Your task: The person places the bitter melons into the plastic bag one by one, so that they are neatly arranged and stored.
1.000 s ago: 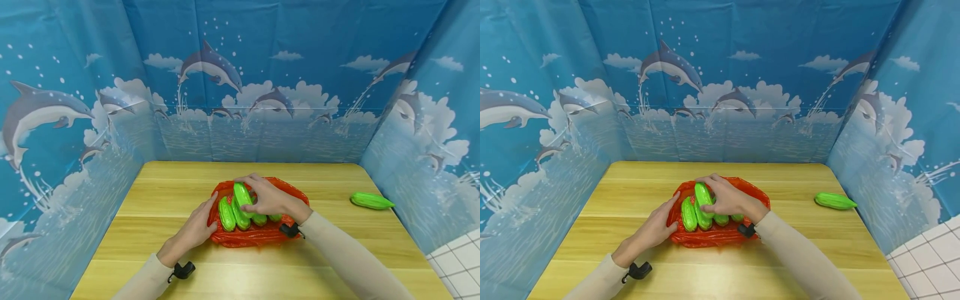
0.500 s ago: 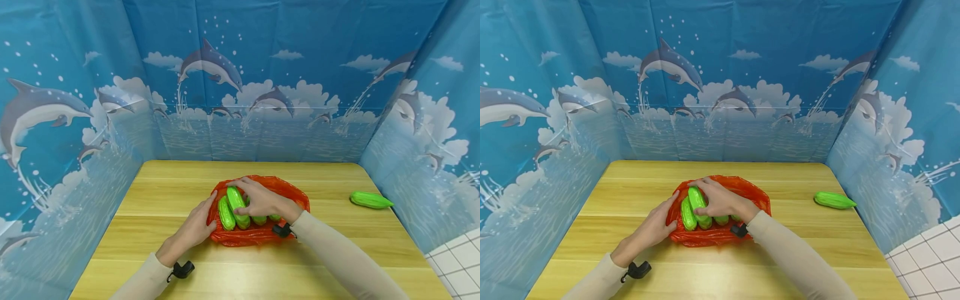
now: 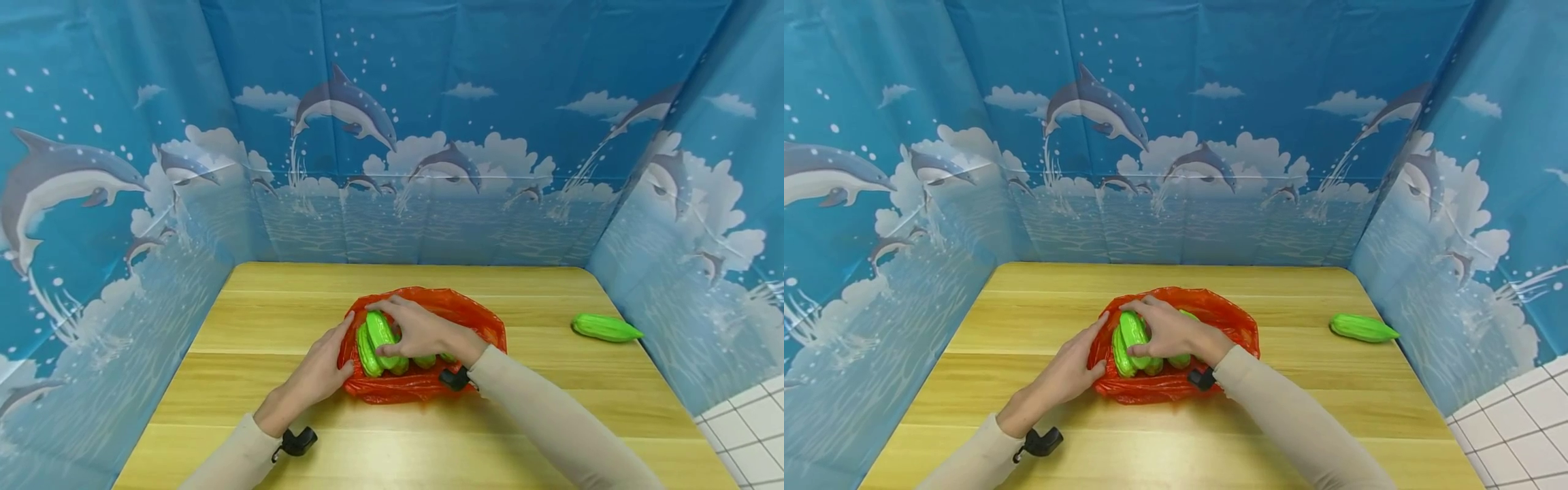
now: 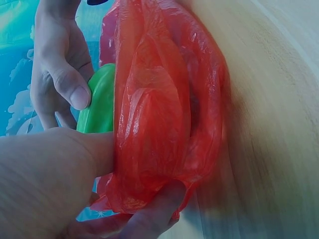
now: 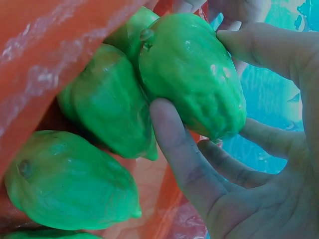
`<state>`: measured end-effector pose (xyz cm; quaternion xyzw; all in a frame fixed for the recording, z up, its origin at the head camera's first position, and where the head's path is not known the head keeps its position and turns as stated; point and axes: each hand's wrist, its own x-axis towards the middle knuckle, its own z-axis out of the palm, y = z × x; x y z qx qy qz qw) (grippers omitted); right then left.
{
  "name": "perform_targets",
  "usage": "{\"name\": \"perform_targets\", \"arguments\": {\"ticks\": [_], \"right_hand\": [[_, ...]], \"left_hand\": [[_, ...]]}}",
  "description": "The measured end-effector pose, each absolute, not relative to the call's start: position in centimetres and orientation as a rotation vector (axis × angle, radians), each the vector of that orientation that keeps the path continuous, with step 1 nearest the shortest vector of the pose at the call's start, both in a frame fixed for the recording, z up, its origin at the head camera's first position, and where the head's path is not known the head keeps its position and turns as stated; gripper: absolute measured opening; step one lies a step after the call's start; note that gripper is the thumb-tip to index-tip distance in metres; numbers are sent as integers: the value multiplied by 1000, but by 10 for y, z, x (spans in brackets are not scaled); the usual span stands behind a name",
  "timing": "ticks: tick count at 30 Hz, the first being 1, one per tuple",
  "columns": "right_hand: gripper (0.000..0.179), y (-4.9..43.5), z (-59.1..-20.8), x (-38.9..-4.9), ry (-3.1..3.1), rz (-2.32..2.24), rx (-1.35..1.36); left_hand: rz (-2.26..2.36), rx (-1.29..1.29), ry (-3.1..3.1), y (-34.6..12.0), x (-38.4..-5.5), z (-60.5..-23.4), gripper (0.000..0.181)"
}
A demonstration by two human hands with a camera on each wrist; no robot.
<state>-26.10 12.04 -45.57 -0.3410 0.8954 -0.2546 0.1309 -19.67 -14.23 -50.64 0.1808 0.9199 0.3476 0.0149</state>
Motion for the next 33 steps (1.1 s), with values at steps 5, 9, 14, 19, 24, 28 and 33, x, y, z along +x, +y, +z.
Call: {"name": "perform_targets", "arguments": {"ticks": [5, 9, 14, 19, 24, 28, 33], "right_hand": [[87, 120, -458, -260, 2589, -754, -997], [85, 120, -460, -258, 2593, -742, -998], [86, 121, -461, -258, 2605, -718, -973], [86, 123, -459, -258, 2610, -728, -951], [86, 125, -459, -257, 2607, -744, -953], [86, 127, -458, -256, 2610, -754, -957], [83, 129, -457, -253, 2621, -756, -968]], "left_hand": [[1083, 569, 2860, -143, -197, -508, 98], [1084, 579, 2866, -142, -196, -508, 98], [1089, 588, 2860, -142, -196, -508, 98], [1092, 595, 2861, -141, -197, -508, 98], [1095, 588, 2857, -140, -196, -507, 98], [1093, 581, 2857, -139, -195, -506, 98], [1090, 583, 2866, -138, -194, -506, 98]]}}
